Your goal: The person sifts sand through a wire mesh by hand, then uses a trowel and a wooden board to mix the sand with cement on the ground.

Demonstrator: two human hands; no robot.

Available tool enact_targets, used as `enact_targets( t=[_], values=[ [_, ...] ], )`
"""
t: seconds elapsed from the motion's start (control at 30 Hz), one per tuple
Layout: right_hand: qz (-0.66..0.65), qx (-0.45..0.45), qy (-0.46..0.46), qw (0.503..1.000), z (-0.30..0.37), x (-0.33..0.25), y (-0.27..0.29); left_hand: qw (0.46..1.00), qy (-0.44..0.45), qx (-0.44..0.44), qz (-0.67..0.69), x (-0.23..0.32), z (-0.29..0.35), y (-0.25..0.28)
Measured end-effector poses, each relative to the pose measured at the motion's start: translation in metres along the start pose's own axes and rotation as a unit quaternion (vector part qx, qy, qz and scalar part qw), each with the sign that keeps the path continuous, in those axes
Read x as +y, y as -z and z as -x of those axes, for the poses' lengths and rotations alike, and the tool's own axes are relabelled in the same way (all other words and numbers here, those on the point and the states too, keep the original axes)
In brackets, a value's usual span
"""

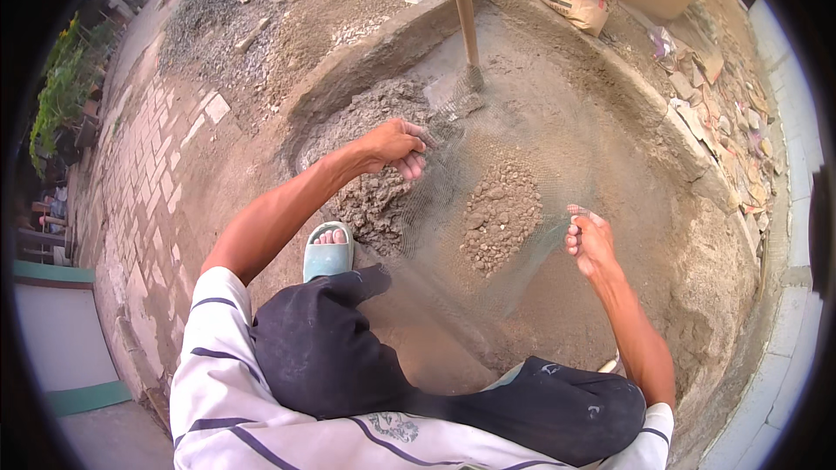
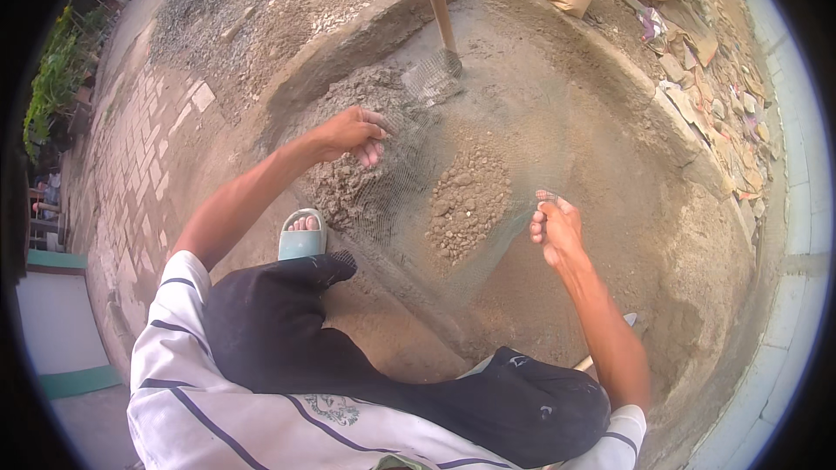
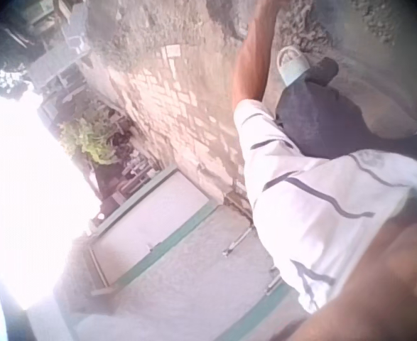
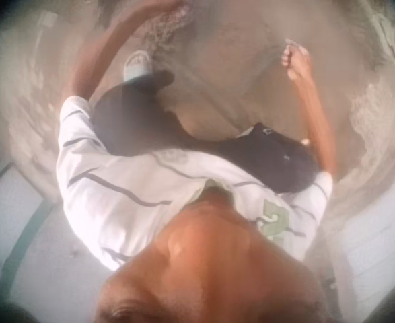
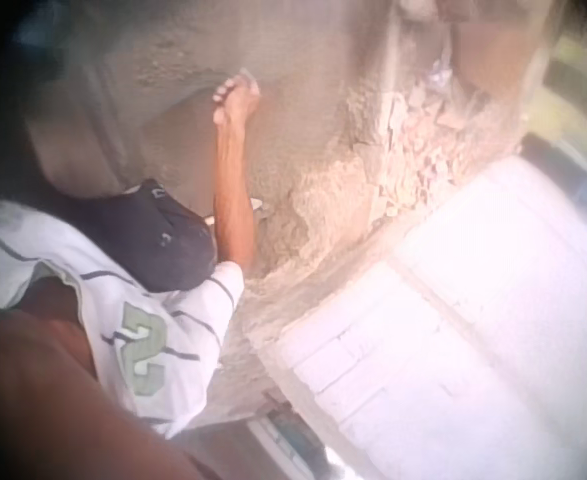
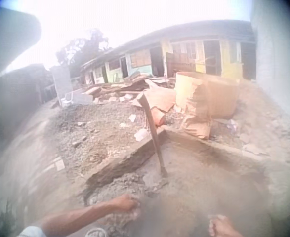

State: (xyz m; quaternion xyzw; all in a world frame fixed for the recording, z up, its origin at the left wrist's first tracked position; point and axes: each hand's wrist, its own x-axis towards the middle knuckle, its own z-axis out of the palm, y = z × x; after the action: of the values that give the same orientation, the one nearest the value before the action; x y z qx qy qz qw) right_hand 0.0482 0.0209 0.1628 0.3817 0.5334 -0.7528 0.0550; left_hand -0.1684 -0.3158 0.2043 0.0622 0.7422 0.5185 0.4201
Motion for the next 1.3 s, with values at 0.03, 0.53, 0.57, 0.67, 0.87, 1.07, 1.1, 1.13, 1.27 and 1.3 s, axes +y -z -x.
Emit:
enact_targets(
  t=[0.03,0.53,0.57,0.67,0.87,1.07,1.1,1.13,1.27,1.3],
  values=[
    [0.016,-0.01,-0.017,1.0,-0.001,-0.008,-0.027,1.0,-0.01,0.011,-0.002,0.001,0.0,0.026],
    [0.183,-0.123,0.059,0.974,-0.148,-0.089,-0.454,0.933,-0.125,0.201,-0.272,0.112,-0.037,0.404],
    [0.179,-0.106,0.092,0.974,-0.162,-0.101,-0.48,0.923,-0.149,0.229,-0.27,0.116,-0.047,0.425],
    [0.17,-0.085,0.185,0.964,-0.187,-0.122,-0.579,0.873,-0.202,0.344,-0.28,0.108,-0.06,0.5],
    [0.191,-0.042,0.367,0.909,-0.226,-0.125,-0.729,0.631,-0.39,0.593,-0.314,0.05,-0.103,0.589],
    [0.146,-0.081,0.311,0.936,-0.261,-0.099,-0.819,0.552,-0.383,0.695,-0.258,-0.013,-0.153,0.633],
    [0.164,-0.069,0.346,0.921,-0.269,-0.092,-0.822,0.548,-0.386,0.701,-0.243,-0.021,-0.158,0.632],
    [0.181,-0.057,0.382,0.905,-0.276,-0.087,-0.823,0.544,-0.39,0.707,-0.228,-0.028,-0.161,0.632],
    [0.24,-0.1,0.405,0.877,-0.283,-0.084,-0.824,0.571,-0.384,0.706,-0.169,-0.061,-0.152,0.653],
    [0.252,-0.103,0.424,0.864,-0.284,-0.084,-0.824,0.58,-0.376,0.706,-0.155,-0.067,-0.147,0.655]
  ],
)
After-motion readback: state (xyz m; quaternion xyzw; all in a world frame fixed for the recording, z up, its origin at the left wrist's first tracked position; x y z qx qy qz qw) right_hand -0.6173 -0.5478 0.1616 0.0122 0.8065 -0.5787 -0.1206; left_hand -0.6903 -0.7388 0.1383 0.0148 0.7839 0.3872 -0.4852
